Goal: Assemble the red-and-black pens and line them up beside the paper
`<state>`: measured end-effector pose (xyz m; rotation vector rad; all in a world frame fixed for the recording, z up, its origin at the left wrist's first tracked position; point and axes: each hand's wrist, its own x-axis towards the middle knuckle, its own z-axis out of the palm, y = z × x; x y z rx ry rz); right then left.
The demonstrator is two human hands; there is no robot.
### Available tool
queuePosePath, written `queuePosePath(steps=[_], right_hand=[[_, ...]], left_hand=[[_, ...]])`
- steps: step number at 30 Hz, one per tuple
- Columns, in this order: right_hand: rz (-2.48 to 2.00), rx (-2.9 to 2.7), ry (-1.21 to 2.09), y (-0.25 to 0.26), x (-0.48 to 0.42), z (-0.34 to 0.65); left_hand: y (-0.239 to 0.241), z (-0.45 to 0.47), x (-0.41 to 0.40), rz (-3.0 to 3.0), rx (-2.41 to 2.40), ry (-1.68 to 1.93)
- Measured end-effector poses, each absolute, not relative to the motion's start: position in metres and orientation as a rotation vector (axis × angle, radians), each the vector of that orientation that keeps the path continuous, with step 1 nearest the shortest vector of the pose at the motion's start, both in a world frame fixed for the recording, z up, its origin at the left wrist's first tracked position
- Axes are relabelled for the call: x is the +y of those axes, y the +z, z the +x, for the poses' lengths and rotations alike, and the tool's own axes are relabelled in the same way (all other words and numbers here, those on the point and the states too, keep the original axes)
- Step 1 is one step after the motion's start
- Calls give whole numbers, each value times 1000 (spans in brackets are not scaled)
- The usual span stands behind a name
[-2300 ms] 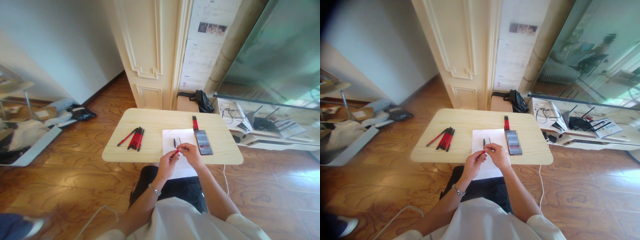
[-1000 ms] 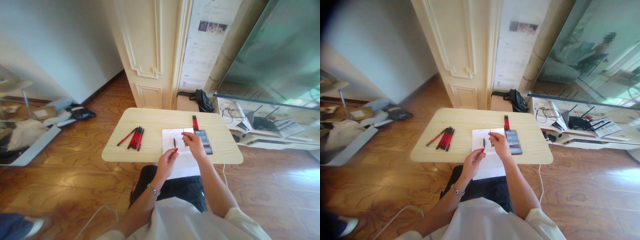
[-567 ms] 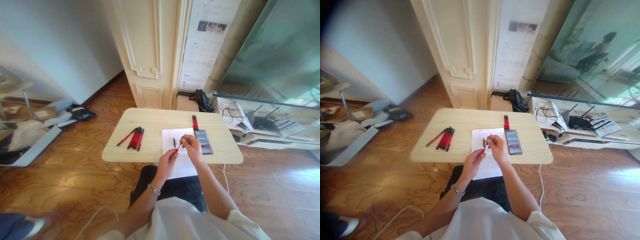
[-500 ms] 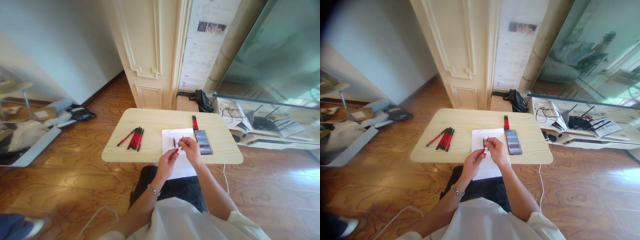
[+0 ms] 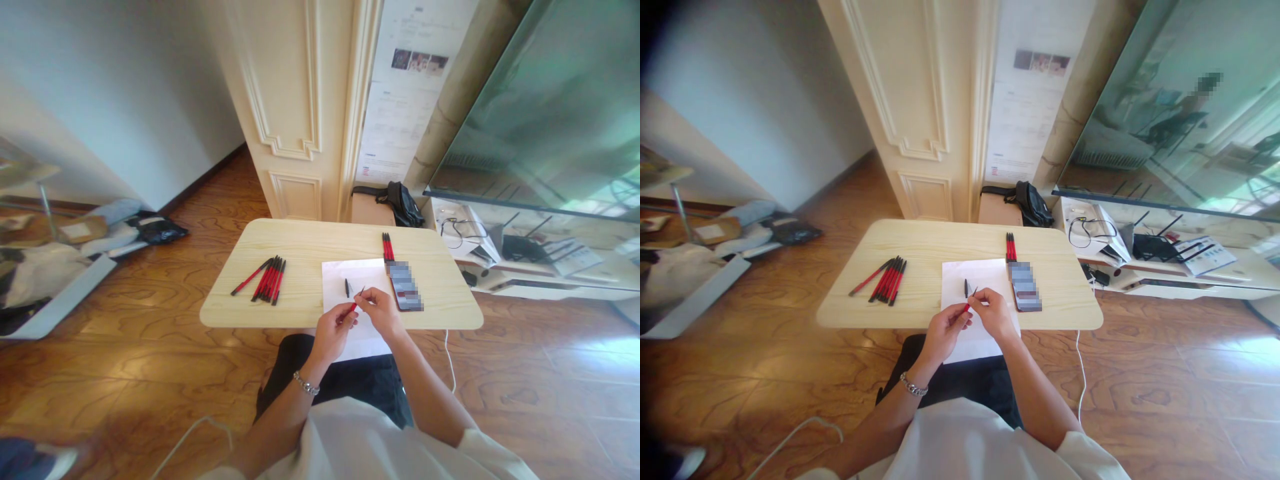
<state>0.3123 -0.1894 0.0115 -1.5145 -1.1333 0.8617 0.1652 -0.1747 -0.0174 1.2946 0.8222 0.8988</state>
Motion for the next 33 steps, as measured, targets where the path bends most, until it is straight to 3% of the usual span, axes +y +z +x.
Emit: queuePosePath(steps=[9,16,23,29,33], right_hand=[[-1427,-1280,1002,8,-185,316],[-2012,-1455,576,-5,-152,327],[-2315,-1618,399,-5,-138,312],[-2308,-1680,312,-6,-139,313],[-2142,-1508,492,-8,-143,322]], left_hand=[[-22,160,-174,1178,801,933],[-27,156,-170,1062,867,960],[-30,154,-170,1048,888,973],[-26,155,-169,1053,885,973],[-23,155,-169,1060,893,965]])
